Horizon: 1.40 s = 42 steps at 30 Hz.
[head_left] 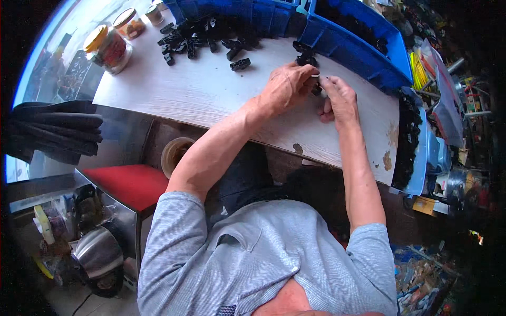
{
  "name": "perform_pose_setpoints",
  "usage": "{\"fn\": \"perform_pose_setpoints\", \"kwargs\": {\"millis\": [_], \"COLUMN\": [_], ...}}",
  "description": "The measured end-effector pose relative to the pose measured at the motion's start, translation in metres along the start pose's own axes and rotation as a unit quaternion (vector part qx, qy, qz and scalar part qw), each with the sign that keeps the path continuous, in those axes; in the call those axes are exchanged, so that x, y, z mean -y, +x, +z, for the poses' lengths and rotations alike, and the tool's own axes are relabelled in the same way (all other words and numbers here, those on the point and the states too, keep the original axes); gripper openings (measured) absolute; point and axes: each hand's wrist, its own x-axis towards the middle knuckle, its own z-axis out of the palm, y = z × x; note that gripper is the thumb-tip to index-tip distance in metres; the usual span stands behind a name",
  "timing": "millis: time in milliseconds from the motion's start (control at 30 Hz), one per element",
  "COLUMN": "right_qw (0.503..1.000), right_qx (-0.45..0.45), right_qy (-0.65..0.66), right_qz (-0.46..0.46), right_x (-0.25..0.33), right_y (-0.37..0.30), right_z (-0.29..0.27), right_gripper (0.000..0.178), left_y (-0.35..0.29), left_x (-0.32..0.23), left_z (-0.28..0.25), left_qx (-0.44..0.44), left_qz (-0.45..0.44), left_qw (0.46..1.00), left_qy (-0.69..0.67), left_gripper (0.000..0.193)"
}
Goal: Assembling small black plastic components by hand at a workstation.
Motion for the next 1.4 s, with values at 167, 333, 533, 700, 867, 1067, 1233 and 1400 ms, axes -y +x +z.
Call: {"fn": "perform_pose_setpoints", "kwargs": {"millis": [167,333,533,700,867,1067,1233,1400], "right_qw": [0.996,0.990,0.983,0.991,0.993,0.987,0.987,0.986], "right_qx": [0.078,0.128,0.167,0.131,0.098,0.107,0.107,0.110], "right_qy": [0.030,0.035,0.057,0.016,-0.071,-0.116,-0.119,-0.123], "right_qz": [-0.042,-0.051,-0.042,-0.026,-0.007,-0.012,-0.013,-0.035], "right_x": [-0.017,-0.007,-0.011,-0.001,0.001,-0.001,-0.006,-0.010], "right_y": [0.006,-0.005,-0.007,-0.015,-0.014,-0.010,-0.006,-0.005], "right_z": [-0.013,-0.006,0.002,0.014,0.018,0.021,0.019,0.018], "right_gripper": [0.042,0.041,0.040,0.038,0.046,0.047,0.036,0.025], "left_y": [-0.002,-0.016,-0.030,-0.053,-0.061,-0.059,-0.045,-0.038], "left_x": [0.004,0.000,0.000,0.031,0.045,0.027,0.008,0.016], "left_z": [0.000,-0.012,-0.026,-0.077,-0.077,-0.054,-0.030,-0.032], "left_qx": [-0.005,0.017,0.025,-0.103,-0.044,-0.094,-0.034,0.024], "left_qz": [-0.054,-0.073,-0.134,-0.061,-0.089,-0.035,0.053,0.093], "left_qw": [0.995,0.993,0.986,0.932,0.936,0.982,0.996,0.994], "left_qy": [-0.087,-0.093,-0.097,0.342,0.339,0.162,0.067,0.047], "left_gripper": [0.017,0.015,0.017,0.020,0.035,0.034,0.025,0.025]}}
